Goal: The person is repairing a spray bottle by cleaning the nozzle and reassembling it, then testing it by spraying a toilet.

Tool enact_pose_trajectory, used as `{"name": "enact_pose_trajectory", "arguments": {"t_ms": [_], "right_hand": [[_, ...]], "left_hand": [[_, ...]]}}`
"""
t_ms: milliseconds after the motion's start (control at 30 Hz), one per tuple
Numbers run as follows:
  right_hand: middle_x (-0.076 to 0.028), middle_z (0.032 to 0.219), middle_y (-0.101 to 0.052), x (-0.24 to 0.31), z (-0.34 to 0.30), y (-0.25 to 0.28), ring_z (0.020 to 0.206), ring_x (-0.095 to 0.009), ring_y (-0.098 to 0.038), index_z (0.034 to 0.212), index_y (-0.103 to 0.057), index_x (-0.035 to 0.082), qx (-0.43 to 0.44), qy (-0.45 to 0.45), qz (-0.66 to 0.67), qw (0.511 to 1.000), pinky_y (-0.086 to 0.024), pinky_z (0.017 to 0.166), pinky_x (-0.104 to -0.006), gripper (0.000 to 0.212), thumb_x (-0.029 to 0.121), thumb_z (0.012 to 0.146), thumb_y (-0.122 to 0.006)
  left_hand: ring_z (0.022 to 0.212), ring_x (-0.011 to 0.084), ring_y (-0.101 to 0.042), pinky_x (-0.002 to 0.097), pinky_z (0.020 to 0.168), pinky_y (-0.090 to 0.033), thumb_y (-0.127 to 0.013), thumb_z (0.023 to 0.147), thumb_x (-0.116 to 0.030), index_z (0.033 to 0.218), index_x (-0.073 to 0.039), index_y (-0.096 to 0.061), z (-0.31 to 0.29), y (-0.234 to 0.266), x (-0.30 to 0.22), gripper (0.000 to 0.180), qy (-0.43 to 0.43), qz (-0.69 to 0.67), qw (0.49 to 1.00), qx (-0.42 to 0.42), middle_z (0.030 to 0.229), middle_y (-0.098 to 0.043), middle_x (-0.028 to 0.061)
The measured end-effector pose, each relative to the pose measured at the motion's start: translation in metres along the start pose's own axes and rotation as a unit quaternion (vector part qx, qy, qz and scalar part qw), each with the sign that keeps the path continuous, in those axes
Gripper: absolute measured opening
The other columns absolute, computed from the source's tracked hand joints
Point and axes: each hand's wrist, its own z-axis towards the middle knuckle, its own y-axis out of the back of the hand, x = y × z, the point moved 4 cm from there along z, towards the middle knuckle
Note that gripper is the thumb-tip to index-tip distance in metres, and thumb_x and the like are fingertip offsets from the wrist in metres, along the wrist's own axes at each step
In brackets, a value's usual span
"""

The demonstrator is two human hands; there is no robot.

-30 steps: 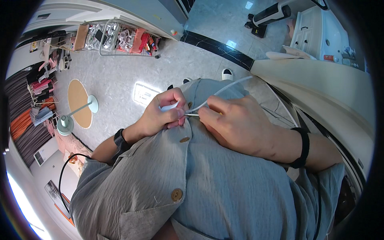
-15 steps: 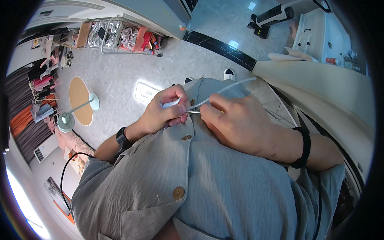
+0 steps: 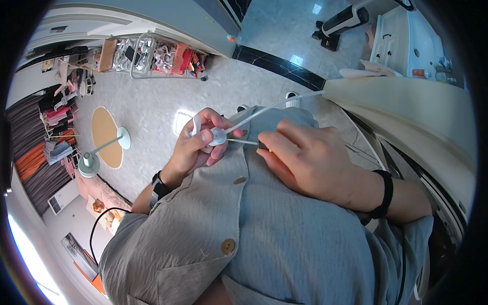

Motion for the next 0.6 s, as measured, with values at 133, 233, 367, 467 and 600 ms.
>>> {"name": "enact_pose_trajectory", "arguments": {"t_ms": [133,233,367,467,600], "right_hand": [[-0.004,0.086,-0.062,-0.009,0.001,-0.002,0.063,-0.02,-0.065,0.102,-0.066,0.008,-0.068,-0.027,0.032,0.997,-0.051,0.054,-0.0322,0.024,0.016,0.084,-0.079],[-0.007,0.089,-0.064,-0.014,0.002,-0.003,0.065,-0.023,-0.065,0.102,-0.065,0.006,-0.093,-0.048,0.061,0.993,-0.052,0.056,-0.0332,0.024,0.014,0.084,-0.08],[-0.011,0.091,-0.065,-0.024,0.01,-0.002,0.07,-0.028,-0.067,0.105,-0.064,0.005,-0.106,-0.04,0.115,0.987,-0.053,0.06,-0.0343,0.023,0.01,0.087,-0.077],[-0.011,0.095,-0.065,-0.031,0.022,0.001,0.074,-0.029,-0.067,0.115,-0.062,0.005,-0.145,-0.032,0.15,0.978,-0.053,0.062,-0.0346,0.031,0.008,0.087,-0.076],[-0.008,0.097,-0.062,-0.018,0.07,0.02,0.072,-0.023,-0.066,0.134,-0.059,0.01,-0.139,0.055,0.04,0.988,-0.052,0.059,-0.034,0.056,0.012,0.081,-0.08]], "left_hand": [[0.068,0.0143,-0.055,0.0258,0.052,-0.047,-0.064,0.097,-0.02,0.116,-0.006,-0.054,0.007,-0.001,-0.01,0.026,-0.024,-0.04,0.998,-0.03,0.122,-0.059,0.0239],[0.074,0.0156,-0.055,0.0261,0.053,-0.047,-0.066,0.095,-0.024,0.118,-0.008,-0.052,0.013,0.0,-0.015,0.031,-0.039,-0.035,0.997,-0.061,0.118,-0.055,0.0184],[0.088,0.0157,-0.053,0.0274,0.057,-0.048,-0.066,0.093,-0.024,0.12,-0.007,-0.053,0.018,0.008,-0.026,0.035,-0.063,-0.038,0.994,-0.085,0.113,-0.053,0.0127],[0.09,0.0163,-0.053,0.0289,0.062,-0.05,-0.063,0.091,-0.024,0.13,-0.005,-0.052,0.027,0.006,-0.036,0.045,-0.078,-0.046,0.994,-0.055,0.116,-0.053,0.0136],[0.1,0.0209,-0.058,0.0339,0.072,-0.056,-0.058,0.091,-0.015,0.145,0.003,-0.042,0.035,-0.008,-0.059,0.059,-0.056,-0.004,0.998,-0.029,0.123,-0.055,0.0145]]}}
